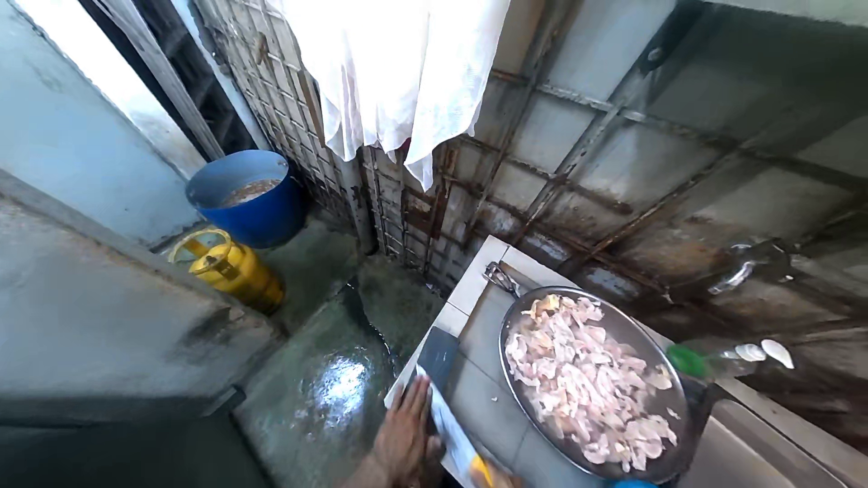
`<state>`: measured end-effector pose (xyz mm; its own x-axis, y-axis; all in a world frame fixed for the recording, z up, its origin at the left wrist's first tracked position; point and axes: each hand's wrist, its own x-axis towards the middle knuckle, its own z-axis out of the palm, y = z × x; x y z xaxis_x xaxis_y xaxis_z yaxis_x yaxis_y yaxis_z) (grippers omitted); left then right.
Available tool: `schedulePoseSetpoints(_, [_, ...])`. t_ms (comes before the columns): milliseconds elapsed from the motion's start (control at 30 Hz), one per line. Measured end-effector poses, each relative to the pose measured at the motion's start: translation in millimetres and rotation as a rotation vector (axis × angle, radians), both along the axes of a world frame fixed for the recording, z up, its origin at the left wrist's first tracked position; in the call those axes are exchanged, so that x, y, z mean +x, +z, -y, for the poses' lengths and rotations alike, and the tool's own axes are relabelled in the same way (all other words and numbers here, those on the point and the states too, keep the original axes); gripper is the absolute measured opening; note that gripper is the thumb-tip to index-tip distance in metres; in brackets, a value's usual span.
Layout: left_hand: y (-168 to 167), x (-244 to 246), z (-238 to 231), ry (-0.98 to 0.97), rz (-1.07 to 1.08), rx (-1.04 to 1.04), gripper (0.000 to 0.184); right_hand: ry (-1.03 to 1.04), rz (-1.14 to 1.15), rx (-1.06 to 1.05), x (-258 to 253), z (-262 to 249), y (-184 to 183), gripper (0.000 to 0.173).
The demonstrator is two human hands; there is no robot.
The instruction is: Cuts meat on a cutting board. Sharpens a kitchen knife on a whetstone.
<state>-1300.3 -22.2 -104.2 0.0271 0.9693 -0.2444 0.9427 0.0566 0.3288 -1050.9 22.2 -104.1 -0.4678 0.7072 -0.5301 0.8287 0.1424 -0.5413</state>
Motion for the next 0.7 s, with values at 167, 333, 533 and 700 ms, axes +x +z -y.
schedulePoseSetpoints(167, [19, -86, -127, 0.02, -0.097, -0.169, 0.081, -0.029, 0.041, 0.085, -103, -109, 6, 0.05])
schedulePoseSetpoints(333, [3, -50, -74, -0.028, -0.046, -0.047, 0.083, -0.048, 0.016, 0.019, -51, -63, -2, 0.049])
schedulePoseSetpoints(533, [-4, 2, -7, 0.0, 0.039, 0.005, 0.089, -0.039, 0.01, 0.034, 3, -3, -5, 0.049])
schedulePoseSetpoints(700, [12, -82, -130, -0.02, -0.125, -0.143, 0.08, -0.011, 0.074, 0.105, -95, -111, 8, 0.049])
